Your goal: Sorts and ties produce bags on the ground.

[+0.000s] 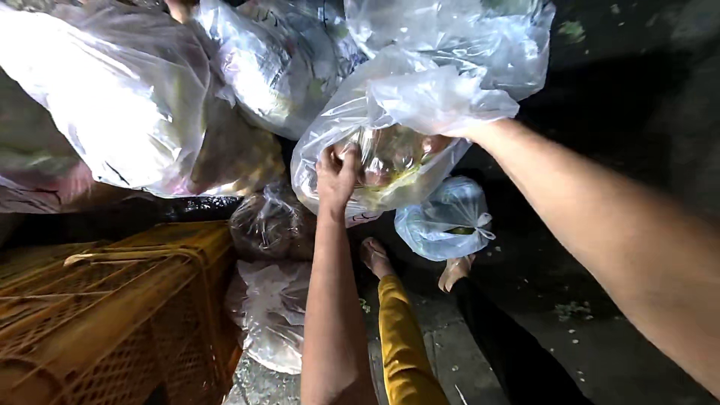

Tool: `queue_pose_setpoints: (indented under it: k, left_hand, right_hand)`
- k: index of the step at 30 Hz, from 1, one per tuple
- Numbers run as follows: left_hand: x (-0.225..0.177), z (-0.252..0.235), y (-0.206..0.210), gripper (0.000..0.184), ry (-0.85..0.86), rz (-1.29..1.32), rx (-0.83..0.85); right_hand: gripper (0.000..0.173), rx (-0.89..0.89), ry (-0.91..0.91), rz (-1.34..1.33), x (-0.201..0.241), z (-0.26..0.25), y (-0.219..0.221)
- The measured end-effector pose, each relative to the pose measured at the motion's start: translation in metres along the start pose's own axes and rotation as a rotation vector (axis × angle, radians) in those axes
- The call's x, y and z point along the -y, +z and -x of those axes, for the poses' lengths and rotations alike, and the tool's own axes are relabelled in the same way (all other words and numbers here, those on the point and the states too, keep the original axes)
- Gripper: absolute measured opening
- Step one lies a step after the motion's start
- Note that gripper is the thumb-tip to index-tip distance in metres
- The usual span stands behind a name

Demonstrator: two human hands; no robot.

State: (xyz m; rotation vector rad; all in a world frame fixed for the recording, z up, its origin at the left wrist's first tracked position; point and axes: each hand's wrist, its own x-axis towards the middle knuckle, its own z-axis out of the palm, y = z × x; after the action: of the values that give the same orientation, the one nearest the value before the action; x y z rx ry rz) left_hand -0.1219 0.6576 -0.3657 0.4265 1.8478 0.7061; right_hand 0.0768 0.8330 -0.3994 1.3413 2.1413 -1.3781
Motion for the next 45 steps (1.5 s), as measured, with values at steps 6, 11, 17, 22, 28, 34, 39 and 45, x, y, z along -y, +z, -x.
queue_pose_setpoints:
  k: [6,11,17,22,28,34,39,45]
  left_hand:
    - [0.024,0.033,0.011,0.072,0.139,-0.163,0.003]
    - [0.080,0.060,0.009,0.059,0.083,-0.660,0.040]
    - [0.079,0.069,0.029,0.064,0.032,-0.975,0.135]
    - [0.074,0.072,0.047,0.041,0.071,-1.059,0.291]
    - [0.063,0.081,0.054,0.025,0.253,-0.506,-0.200]
    - [0.047,0.064,0.070,0.058,0.249,-0.332,-0.176]
    - [0.033,0.045,0.040,0.038,0.120,-0.377,0.038]
    - [0.042,0.070,0.025,0.040,0.175,-0.383,0.131]
  right_hand:
    - [0.047,-0.147,-0.070,0.088,0.026,0.077,0.014]
    - [0.069,-0.109,-0.092,0.122,0.045,0.133,0.051]
    - [0.062,-0.397,-0.303,0.223,0.050,0.087,0.072]
    - [0.049,-0.358,-0.082,0.038,0.087,0.033,-0.008]
    - [0.038,-0.277,-0.162,0.076,0.091,0.036,-0.003]
    - [0.020,-0.302,-0.224,0.120,0.079,0.130,0.065]
    - [0.042,-0.220,-0.141,0.484,0.077,0.123,0.120]
    - [0.048,0.089,0.148,0.419,0.110,0.117,0.113]
